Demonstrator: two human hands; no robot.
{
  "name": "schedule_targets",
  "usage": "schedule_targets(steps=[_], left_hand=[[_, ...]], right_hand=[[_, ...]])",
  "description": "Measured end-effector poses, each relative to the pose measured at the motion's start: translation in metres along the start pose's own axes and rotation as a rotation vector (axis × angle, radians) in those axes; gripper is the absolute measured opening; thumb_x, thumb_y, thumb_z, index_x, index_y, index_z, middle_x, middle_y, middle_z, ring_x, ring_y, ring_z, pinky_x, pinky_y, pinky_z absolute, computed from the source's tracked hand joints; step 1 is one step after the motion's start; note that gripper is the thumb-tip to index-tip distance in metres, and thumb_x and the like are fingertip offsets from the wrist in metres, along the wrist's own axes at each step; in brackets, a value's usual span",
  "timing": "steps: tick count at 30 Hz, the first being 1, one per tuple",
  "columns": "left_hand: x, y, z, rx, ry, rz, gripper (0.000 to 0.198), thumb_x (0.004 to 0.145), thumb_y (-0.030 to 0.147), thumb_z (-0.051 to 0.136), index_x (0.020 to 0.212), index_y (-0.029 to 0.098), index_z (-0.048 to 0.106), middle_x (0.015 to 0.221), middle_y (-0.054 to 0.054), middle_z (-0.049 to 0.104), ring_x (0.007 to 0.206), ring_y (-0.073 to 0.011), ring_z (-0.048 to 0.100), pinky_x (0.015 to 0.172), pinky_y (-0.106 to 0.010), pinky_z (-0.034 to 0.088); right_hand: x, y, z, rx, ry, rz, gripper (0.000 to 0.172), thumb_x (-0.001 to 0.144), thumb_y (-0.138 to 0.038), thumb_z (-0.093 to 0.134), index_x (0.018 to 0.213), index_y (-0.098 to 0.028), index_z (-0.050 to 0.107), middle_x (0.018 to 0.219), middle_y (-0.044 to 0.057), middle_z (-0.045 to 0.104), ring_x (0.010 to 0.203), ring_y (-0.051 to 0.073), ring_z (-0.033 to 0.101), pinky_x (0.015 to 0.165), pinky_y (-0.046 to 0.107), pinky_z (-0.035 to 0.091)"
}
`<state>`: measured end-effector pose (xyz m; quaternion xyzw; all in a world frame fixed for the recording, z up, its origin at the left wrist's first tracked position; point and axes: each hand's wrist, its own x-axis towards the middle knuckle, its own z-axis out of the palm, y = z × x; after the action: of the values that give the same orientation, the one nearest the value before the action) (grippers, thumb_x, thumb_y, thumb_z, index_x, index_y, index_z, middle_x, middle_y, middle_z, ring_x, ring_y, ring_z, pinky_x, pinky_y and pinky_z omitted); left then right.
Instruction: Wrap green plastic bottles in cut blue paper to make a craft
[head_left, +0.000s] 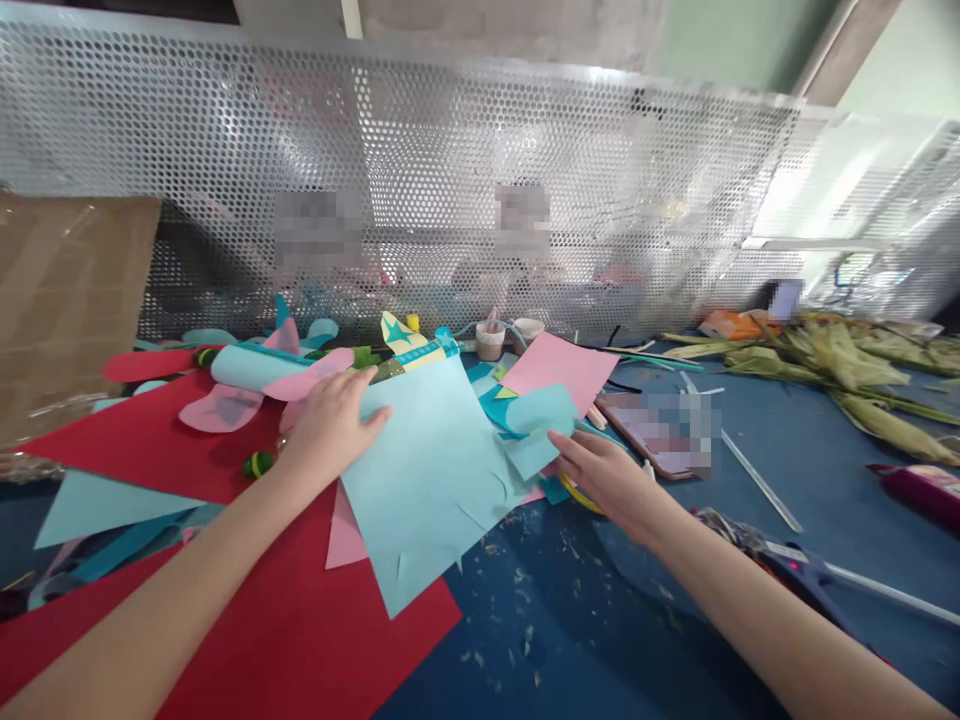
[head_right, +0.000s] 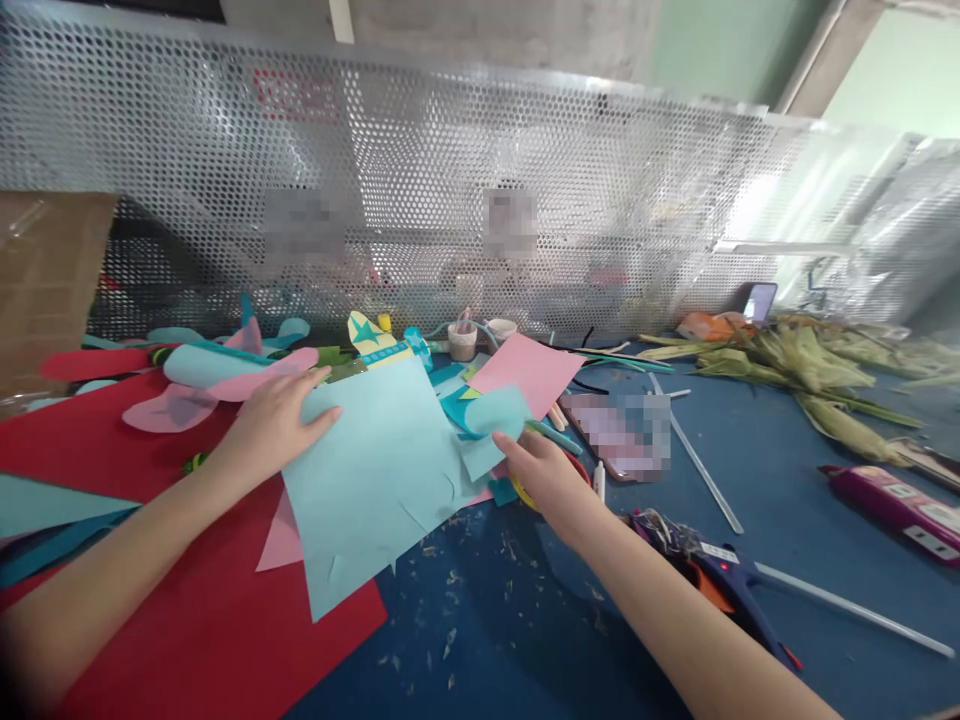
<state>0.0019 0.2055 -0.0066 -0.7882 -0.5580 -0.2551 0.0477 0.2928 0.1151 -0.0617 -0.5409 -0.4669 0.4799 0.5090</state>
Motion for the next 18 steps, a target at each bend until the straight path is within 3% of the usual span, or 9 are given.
schedule_targets(steps=[3,5,6,8,9,11,14,18], left_hand=[[0.004,-0.009,-0.006,0.001,-0.084,-0.082,0.057,0.072,0.03,0.061,0.125,0.011,0.06,0.117,-0.017,0.067,0.119,-0.0376,0.055,0.104,-0.05,0.038],[0.006,-0.011,-0.013,-0.028,-0.114,-0.106,0.052,0.07,0.028,0.063,0.121,0.016,0.064,0.109,-0.013,0.07,0.108,-0.0352,0.061,0.096,-0.045,0.045],[0.007,-0.011,-0.017,-0.048,-0.123,-0.117,0.046,0.071,0.029,0.064,0.117,0.02,0.067,0.106,-0.01,0.072,0.104,-0.0338,0.064,0.093,-0.042,0.048],[0.007,-0.01,-0.027,-0.104,-0.096,-0.146,0.032,0.075,0.034,0.063,0.104,0.024,0.071,0.103,-0.006,0.073,0.1,-0.0318,0.065,0.089,-0.038,0.05],[0.007,-0.009,-0.032,-0.14,-0.051,-0.162,0.027,0.076,0.038,0.063,0.098,0.025,0.073,0.104,-0.005,0.074,0.101,-0.0315,0.065,0.09,-0.037,0.049],[0.005,-0.004,-0.04,-0.204,0.099,-0.191,0.025,0.08,0.043,0.062,0.095,0.026,0.073,0.107,-0.003,0.073,0.105,-0.0307,0.064,0.092,-0.036,0.048],[0.0,0.004,-0.045,-0.219,0.341,-0.169,0.029,0.086,0.044,0.057,0.104,0.026,0.071,0.111,-0.002,0.073,0.112,-0.0278,0.062,0.097,-0.034,0.045],[-0.005,0.01,-0.045,-0.203,0.444,-0.17,0.031,0.089,0.039,0.056,0.109,0.021,0.07,0.116,-0.004,0.072,0.115,-0.0262,0.061,0.101,-0.035,0.043]], right_hand=[[0.001,0.004,-0.001,-0.07,0.07,-0.042,0.074,0.073,-0.059,0.067,0.131,-0.017,0.049,0.12,0.016,0.065,0.105,0.032,0.064,0.087,0.042,0.053],[0.002,0.005,-0.005,-0.13,0.14,-0.076,0.099,0.065,-0.056,0.073,0.145,-0.017,0.03,0.144,0.02,0.044,0.129,0.036,0.048,0.101,0.048,0.044],[0.002,0.005,-0.007,-0.204,0.175,-0.103,0.102,0.064,-0.054,0.073,0.147,-0.018,0.027,0.152,0.021,0.033,0.138,0.037,0.036,0.107,0.051,0.038],[0.002,0.007,-0.011,-0.431,0.22,-0.183,0.089,0.069,-0.051,0.069,0.144,-0.02,0.034,0.156,0.019,0.023,0.146,0.037,0.017,0.111,0.056,0.028],[0.001,0.008,-0.012,-0.557,0.227,-0.231,0.077,0.073,-0.05,0.065,0.14,-0.021,0.04,0.156,0.019,0.024,0.146,0.037,0.014,0.111,0.058,0.027],[-0.002,0.009,-0.012,-0.744,0.217,-0.314,0.058,0.08,-0.048,0.058,0.132,-0.023,0.048,0.152,0.019,0.03,0.145,0.037,0.019,0.109,0.06,0.03],[-0.007,0.006,-0.008,-0.786,0.159,-0.369,0.048,0.084,-0.048,0.053,0.126,-0.026,0.051,0.144,0.017,0.038,0.139,0.038,0.033,0.104,0.057,0.039],[-0.012,0.002,-0.004,-0.708,0.059,-0.351,0.047,0.087,-0.049,0.052,0.128,-0.026,0.049,0.138,0.015,0.044,0.128,0.035,0.047,0.099,0.052,0.047]])
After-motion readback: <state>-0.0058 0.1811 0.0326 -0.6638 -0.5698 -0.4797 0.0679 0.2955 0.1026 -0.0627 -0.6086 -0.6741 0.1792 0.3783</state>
